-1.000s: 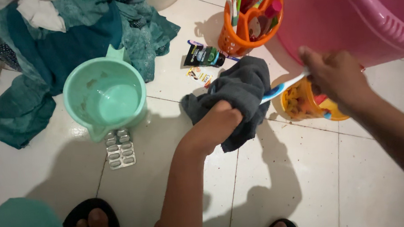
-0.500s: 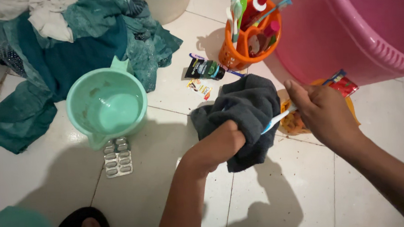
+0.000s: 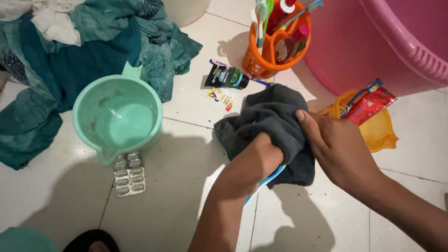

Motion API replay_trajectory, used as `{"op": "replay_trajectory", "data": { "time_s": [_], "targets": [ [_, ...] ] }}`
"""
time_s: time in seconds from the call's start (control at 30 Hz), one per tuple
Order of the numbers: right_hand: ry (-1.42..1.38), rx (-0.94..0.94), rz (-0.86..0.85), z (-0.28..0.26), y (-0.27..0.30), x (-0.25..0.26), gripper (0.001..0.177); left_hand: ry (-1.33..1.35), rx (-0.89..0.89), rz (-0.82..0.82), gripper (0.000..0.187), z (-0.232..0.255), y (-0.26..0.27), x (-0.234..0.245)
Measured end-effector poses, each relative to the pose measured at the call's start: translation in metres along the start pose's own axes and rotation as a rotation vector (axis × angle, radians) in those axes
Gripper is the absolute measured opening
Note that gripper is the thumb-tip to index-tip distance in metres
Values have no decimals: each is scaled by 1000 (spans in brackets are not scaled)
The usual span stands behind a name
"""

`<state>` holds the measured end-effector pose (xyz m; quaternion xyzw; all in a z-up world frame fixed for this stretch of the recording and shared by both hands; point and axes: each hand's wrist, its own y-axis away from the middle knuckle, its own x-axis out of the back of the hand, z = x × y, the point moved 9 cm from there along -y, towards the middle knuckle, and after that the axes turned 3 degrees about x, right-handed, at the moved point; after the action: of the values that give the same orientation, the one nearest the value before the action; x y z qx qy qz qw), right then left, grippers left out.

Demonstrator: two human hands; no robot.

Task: The person scrubs several toothbrushes with a dark cloth on a tiled floor. They handle an orange toothbrush, a blue toothbrush, and a purple toothbrush, wiping them individually before placing them into an orange caddy.

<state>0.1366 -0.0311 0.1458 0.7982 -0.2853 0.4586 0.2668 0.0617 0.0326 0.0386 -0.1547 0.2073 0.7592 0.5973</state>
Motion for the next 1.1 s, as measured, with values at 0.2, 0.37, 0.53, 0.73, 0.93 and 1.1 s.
{"op": "replay_trajectory", "data": {
  "time_s": [0.2,0.37,0.53,0.73,0.93,1.1],
  "targets": [
    [-225,-64,-30,16,-11,2,47,3,-24,30,28,6,-5,-1],
    [28,-230,29,55,-21,21,55,8,-43,18,30,15,-8,-3],
    [-37,-245,191,101,-34,48,60,16,-16,-6,31,18,-2,8],
    [-145,-365,440,158,-34,110,49,78,58,101,33,8,-2,48],
    [-219,-257,467,156,-24,124,47,129,130,236,34,-17,-7,66],
    [-15,-176,410,86,-8,120,56,113,159,301,36,-36,-13,58]
  ]
}}
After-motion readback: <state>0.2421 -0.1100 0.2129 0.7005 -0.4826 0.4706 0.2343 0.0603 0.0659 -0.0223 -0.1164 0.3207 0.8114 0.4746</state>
